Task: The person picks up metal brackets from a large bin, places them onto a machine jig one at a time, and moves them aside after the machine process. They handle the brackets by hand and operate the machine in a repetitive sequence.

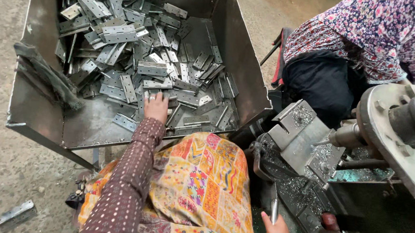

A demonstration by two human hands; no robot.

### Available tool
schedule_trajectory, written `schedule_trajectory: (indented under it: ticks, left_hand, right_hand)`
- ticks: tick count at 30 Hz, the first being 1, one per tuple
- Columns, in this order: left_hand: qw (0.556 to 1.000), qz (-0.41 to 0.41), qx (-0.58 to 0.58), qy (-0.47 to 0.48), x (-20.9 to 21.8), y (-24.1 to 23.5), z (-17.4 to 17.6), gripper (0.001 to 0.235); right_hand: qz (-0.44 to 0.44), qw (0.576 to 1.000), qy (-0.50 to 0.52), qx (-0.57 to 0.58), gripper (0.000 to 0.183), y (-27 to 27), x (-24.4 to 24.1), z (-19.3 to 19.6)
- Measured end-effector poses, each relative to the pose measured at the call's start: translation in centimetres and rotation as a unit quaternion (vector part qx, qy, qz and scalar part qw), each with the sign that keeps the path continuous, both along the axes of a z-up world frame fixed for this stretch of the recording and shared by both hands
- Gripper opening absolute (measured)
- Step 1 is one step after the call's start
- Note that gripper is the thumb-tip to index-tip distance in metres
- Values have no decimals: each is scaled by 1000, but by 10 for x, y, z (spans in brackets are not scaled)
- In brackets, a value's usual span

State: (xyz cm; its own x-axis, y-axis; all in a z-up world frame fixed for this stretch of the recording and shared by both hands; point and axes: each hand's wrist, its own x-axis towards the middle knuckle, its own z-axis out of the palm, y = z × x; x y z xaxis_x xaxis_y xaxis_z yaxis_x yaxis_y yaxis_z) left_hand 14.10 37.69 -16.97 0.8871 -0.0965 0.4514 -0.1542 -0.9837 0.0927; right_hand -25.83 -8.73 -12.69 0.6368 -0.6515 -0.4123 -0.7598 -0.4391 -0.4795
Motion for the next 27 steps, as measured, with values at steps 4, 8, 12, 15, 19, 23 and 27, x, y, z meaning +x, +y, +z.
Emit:
schedule_trajectory:
  ticks: [4,8,12,15,19,23,27]
  left_hand:
    - [997,-4,-1,81,-29,-1,-7,19]
    - [997,44,-60,28,-42,-8,-1,20]
    - [993,103,-16,-57,-43,-12,7,27]
    - [994,105,-19,-32,-42,-17,-6,31]
    - [988,110,-72,79,-28,-21,-17,41]
    - [982,124,-89,115,-24,-23,-20,52]
    - [966,130,-180,135,-22,-34,5,65]
  right_hand:
    - [3,1000,0,10,49,-4,-4,-6]
    - [11,1000,9,-28,48,0,-2,-1]
    - [17,999,-7,-34,48,9,2,11]
    - [19,999,0,-33,50,12,2,18]
    - [23,999,10,-26,51,17,6,24]
    - [16,999,21,-31,54,14,2,13]
    - [38,994,-30,-95,52,11,-2,-12]
